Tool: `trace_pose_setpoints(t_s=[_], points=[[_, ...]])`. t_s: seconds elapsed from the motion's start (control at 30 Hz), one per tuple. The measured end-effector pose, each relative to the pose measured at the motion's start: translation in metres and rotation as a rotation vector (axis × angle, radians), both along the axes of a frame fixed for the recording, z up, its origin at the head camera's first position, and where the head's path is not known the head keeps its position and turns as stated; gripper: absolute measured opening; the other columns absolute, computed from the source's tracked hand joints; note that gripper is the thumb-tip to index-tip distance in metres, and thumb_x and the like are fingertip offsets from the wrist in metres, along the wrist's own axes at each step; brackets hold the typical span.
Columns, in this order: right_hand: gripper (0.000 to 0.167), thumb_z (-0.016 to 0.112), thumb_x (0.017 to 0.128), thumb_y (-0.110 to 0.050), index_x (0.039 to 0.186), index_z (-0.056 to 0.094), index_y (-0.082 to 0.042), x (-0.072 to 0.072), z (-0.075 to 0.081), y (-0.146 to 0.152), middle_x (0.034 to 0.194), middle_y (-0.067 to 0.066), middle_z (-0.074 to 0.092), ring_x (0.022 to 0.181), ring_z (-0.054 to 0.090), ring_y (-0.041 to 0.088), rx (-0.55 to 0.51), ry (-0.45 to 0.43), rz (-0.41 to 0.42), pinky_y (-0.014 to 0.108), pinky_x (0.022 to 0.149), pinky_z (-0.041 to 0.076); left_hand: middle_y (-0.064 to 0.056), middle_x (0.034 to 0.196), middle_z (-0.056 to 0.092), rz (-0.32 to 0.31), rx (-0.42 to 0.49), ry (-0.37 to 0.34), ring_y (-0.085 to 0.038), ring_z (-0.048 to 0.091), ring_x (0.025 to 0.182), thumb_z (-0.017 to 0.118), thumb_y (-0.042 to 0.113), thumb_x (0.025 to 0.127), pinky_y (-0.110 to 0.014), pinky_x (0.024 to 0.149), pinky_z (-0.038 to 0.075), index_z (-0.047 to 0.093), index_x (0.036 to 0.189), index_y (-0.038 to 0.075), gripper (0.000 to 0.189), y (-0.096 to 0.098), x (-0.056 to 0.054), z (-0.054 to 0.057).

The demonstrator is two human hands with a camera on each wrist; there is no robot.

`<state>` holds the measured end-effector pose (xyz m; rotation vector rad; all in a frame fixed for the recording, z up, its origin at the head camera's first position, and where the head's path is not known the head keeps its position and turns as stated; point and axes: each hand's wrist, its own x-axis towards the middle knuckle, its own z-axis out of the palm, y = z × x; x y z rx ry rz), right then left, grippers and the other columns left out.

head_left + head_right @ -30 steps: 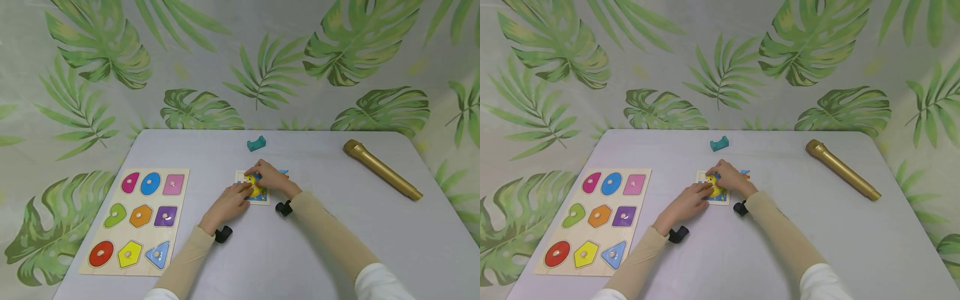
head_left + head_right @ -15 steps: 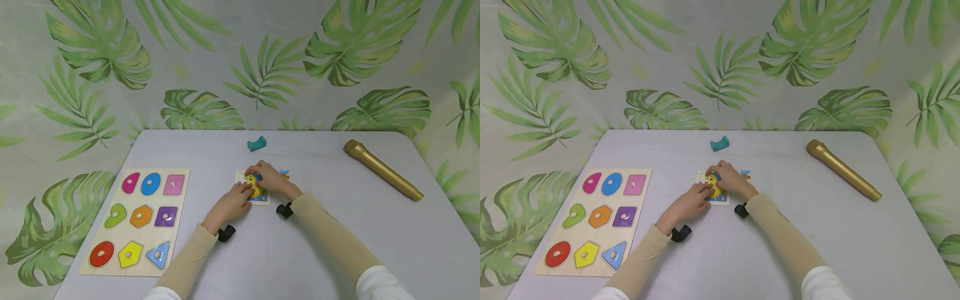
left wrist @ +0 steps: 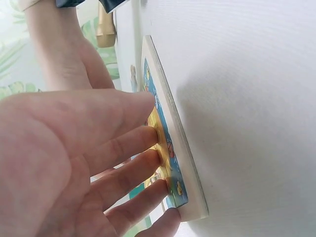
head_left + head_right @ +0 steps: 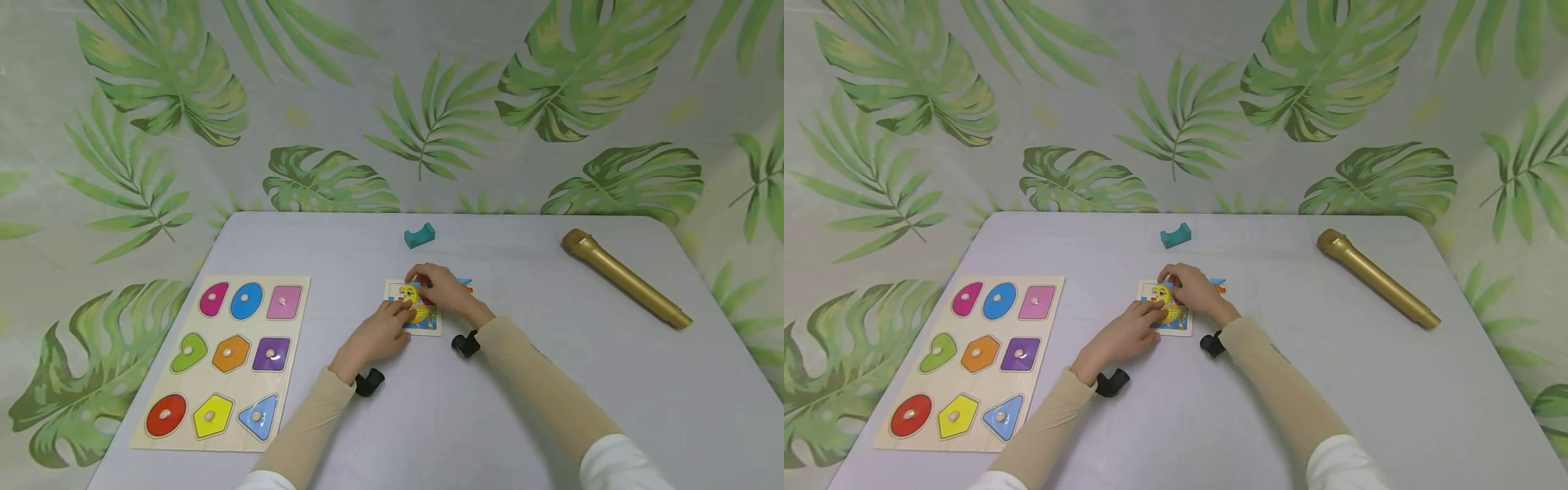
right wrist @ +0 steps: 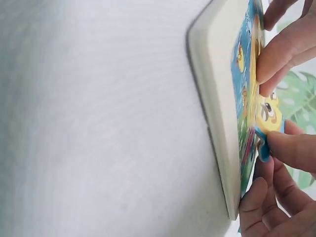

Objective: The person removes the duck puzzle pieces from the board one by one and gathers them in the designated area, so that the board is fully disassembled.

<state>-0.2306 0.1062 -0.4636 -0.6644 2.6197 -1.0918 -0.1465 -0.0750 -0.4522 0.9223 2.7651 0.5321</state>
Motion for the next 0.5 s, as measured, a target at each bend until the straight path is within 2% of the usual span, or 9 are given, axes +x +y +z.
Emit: trace_pose_setpoints(t_s=[0.1, 0.3, 0.5], points=[[0.022, 0.058, 0.09, 0.004, 0.106, 0.065, -0.009, -0.001, -0.001, 0.0, 0.095, 0.007, 0.06, 0.084, 0.053, 0.023, -0.043, -0.01, -0.032, 0.034, 0.078, 0.045, -0.015, 0.144, 0.042, -0.001, -0.001, -0.002, -0.03, 0.036, 0.131, 0.059, 0.015, 0.095, -0.038, 0.104, 0.036, 0.053, 0.134, -0.001, 0.042, 0.0, 0.0, 0.0], [0.019, 0.056, 0.09, 0.003, 0.105, 0.066, -0.006, -0.005, 0.0, 0.01, 0.098, 0.011, 0.061, 0.087, 0.053, 0.025, -0.176, -0.086, -0.113, 0.033, 0.079, 0.044, -0.014, 0.144, 0.042, 0.004, -0.011, -0.013, -0.03, 0.036, 0.132, 0.059, 0.016, 0.096, -0.038, 0.105, 0.035, 0.053, 0.134, 0.0, 0.042, 0.001, -0.001, -0.001], [0.02, 0.054, 0.091, 0.001, 0.107, 0.065, -0.002, -0.006, 0.007, 0.035, 0.101, 0.014, 0.059, 0.086, 0.05, 0.025, -0.212, -0.137, -0.151, 0.03, 0.069, 0.044, -0.013, 0.145, 0.041, 0.022, -0.01, -0.04, -0.03, 0.034, 0.134, 0.059, 0.017, 0.096, -0.038, 0.106, 0.034, 0.051, 0.136, 0.002, 0.044, 0.001, 0.0, -0.001]])
